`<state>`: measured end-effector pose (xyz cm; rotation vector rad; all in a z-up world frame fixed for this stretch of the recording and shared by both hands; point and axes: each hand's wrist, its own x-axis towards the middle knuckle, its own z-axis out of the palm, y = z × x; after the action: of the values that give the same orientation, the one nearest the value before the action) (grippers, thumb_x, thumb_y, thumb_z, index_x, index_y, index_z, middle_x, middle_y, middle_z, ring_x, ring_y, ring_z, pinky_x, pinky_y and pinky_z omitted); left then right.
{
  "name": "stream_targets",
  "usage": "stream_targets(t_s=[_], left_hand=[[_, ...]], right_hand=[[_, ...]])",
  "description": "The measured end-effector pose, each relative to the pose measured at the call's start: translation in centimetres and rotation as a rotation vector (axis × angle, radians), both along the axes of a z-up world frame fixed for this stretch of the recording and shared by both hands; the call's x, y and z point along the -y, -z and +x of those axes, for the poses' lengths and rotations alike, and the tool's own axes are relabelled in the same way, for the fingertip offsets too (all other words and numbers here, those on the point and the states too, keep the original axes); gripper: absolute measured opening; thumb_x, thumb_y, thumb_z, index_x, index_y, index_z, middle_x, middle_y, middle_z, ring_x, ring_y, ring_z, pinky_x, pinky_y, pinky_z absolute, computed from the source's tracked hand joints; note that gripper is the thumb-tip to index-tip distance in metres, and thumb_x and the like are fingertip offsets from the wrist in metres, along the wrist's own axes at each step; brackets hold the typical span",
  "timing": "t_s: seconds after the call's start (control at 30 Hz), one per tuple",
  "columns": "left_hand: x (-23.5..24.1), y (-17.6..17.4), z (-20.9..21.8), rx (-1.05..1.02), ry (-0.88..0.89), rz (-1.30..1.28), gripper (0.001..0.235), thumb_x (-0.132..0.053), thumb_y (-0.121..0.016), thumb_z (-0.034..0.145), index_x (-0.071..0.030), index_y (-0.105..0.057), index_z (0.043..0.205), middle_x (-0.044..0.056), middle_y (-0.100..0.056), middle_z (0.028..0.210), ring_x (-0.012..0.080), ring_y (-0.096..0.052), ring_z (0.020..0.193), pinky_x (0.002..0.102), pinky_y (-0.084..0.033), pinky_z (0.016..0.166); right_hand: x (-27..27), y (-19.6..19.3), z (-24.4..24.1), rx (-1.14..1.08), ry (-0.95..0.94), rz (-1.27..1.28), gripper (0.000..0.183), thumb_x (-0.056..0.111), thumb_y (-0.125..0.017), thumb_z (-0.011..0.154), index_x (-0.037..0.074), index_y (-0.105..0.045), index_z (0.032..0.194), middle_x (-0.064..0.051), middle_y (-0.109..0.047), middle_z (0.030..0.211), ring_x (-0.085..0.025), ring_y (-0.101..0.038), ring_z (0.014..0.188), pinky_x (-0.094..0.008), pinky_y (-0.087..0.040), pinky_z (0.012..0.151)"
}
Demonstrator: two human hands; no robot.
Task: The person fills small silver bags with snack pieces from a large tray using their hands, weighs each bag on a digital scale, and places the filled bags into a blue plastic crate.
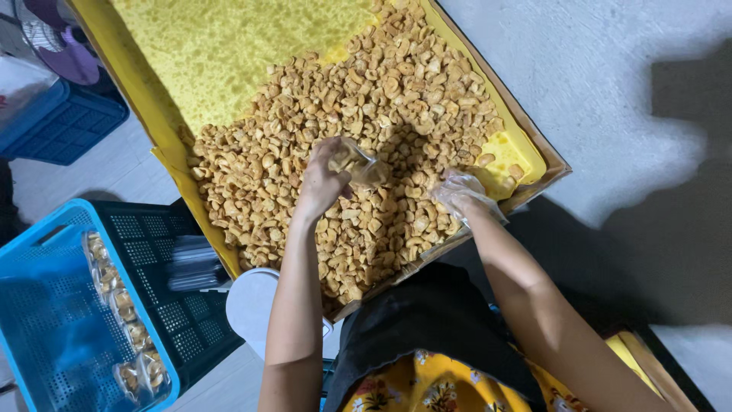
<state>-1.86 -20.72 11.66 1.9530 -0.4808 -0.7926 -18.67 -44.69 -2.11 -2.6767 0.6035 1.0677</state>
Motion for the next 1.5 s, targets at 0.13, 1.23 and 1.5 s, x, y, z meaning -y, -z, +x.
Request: stream_targets(t_s=[0.13, 1.23, 1.5], left_hand=[[-1.0, 0.9, 0.2, 0.293, 0.176, -0.201, 0.068, 0.009, -0.065, 0.088, 0.007, -0.042, 0.152, 0.024, -0.052, 0.143, 0.0284, -0.060, 0.124, 0.032, -0.060, 0.095], [3.2, -3.6, -2.8, -0.180, -0.052, -0.344, 0.068, 0.009, -0.064, 0.078, 0.000, -0.043, 0.142, 0.021, -0.046, 0.138, 0.0201, -0.068, 0.083, 0.030, -0.063, 0.059], [-1.1, -4.4, -2.8, 0.305, 0.169, -0.043, 0.052, -0.006, -0.065, 0.091, -0.001, -0.054, 0.141, 0.018, -0.052, 0.143, 0.0244, -0.072, 0.105, 0.024, -0.064, 0.086]], right_hand=[[0.6, -4.4, 0.7, 0.090, 0.404, 0.369, 0.040, 0.034, -0.049, 0.099, 0.019, -0.059, 0.135, -0.009, -0.031, 0.160, -0.018, -0.053, 0.129, -0.032, -0.061, 0.081], [-0.7, -20.3, 8.0, 1.103, 0.236, 1.218, 0.056, 0.044, -0.050, 0.108, 0.011, -0.044, 0.153, -0.014, -0.042, 0.157, -0.028, -0.042, 0.143, -0.051, -0.037, 0.119], [10.7, -9.6, 1.3, 0.255, 0.684, 0.239, 0.049, 0.045, -0.051, 0.107, 0.006, -0.060, 0.136, -0.021, -0.064, 0.133, -0.035, -0.062, 0.121, -0.050, -0.052, 0.109]])
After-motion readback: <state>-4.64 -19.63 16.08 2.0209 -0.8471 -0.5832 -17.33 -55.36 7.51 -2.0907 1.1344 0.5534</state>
